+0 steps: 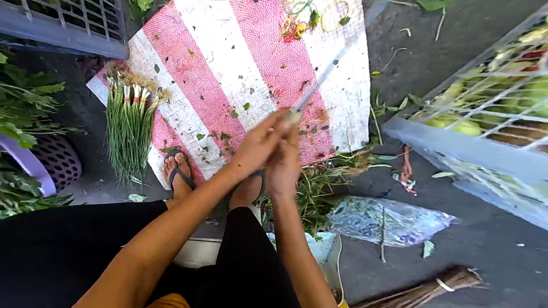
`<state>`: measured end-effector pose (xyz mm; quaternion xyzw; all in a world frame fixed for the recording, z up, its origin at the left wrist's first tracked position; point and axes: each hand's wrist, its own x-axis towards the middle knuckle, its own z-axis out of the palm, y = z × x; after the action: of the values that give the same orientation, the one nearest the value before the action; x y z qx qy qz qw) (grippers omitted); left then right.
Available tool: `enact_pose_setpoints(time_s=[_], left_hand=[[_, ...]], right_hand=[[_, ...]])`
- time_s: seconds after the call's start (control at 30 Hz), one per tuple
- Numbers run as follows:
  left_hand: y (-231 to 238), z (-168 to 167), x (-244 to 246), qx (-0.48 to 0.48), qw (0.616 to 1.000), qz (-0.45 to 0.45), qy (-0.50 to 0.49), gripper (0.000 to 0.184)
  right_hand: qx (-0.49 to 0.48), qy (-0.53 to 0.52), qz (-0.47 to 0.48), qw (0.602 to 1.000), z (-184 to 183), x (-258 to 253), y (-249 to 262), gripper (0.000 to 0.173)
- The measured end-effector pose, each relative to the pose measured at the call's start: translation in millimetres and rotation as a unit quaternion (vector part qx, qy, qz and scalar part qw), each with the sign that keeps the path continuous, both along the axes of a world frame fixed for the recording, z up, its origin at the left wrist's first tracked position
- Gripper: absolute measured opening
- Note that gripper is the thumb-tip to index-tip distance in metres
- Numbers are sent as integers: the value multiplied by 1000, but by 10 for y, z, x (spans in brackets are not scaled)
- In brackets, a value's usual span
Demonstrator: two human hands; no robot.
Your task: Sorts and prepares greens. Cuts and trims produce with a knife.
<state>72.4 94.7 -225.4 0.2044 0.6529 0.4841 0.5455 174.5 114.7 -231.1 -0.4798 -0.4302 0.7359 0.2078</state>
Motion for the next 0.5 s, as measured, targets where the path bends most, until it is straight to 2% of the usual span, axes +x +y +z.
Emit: enact_pose_setpoints(time_s=[0.07,0.13,0.2,0.23,0.27,0.33,0.4,0.47,0.5], left_hand=[[-227,-14,-316,-23,997,50,62,46],[-524,-20,-566,-56,986,108,116,47],[-811,13,-697,-109,970,166,137,45],[-945,53,-734,-136,963,184,141,45],[-1078,89,-774,-155,957,191,151,46],[-1330,113,-823,-165,952,191,172,47],[-1547,152,-776,-152,958,183,163,48],[-1662,148,-719,-132,962,179,158,47],[-1679,144,-691,-131,962,176,163,48]], right_hand=[[51,-15,147,988,4,-209,-82,60],[193,-36,240,951,-57,-402,-107,56],[366,-82,236,897,-305,-579,-120,31],[436,-130,221,863,-517,-651,-89,23],[474,-185,223,832,-734,-702,-33,26],[481,-270,259,793,-1105,-774,14,48],[478,-278,351,756,-1246,-755,-204,63],[511,-201,459,698,-1287,-675,-577,60],[531,-152,492,673,-1318,-614,-703,52]])
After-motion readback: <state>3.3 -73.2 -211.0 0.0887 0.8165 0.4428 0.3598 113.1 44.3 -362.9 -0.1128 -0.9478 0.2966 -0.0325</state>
